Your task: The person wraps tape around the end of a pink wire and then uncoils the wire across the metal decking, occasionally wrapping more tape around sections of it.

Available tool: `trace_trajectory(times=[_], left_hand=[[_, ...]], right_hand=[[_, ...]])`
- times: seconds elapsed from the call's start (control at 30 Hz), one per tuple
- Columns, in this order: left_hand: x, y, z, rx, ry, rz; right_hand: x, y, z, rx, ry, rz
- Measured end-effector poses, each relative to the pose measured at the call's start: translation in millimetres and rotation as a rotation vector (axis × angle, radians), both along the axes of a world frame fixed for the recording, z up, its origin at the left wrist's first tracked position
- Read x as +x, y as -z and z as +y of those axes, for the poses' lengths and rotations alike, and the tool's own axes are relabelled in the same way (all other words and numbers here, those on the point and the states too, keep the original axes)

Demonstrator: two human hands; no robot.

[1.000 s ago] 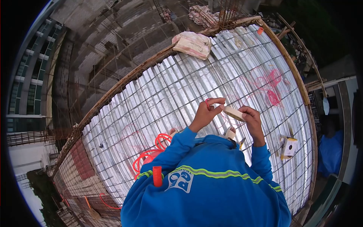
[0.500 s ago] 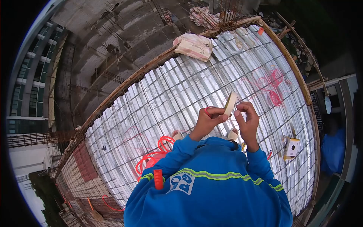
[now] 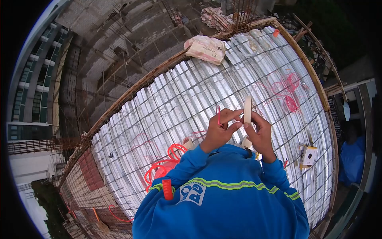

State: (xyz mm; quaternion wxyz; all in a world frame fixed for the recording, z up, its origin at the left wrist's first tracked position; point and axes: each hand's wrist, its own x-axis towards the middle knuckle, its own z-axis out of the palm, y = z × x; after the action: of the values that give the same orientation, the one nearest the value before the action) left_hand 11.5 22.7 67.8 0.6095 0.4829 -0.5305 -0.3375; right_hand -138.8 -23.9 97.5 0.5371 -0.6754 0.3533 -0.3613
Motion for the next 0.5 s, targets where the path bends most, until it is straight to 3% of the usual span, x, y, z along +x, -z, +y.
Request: trace_trajectory(times=[0.5], left_hand=[[-6.9, 4.8, -5.9, -0.134, -0.133, -0.171]], right_hand=[[-3.7, -10.8, 2.5, -0.235, -0.075, 0.272]])
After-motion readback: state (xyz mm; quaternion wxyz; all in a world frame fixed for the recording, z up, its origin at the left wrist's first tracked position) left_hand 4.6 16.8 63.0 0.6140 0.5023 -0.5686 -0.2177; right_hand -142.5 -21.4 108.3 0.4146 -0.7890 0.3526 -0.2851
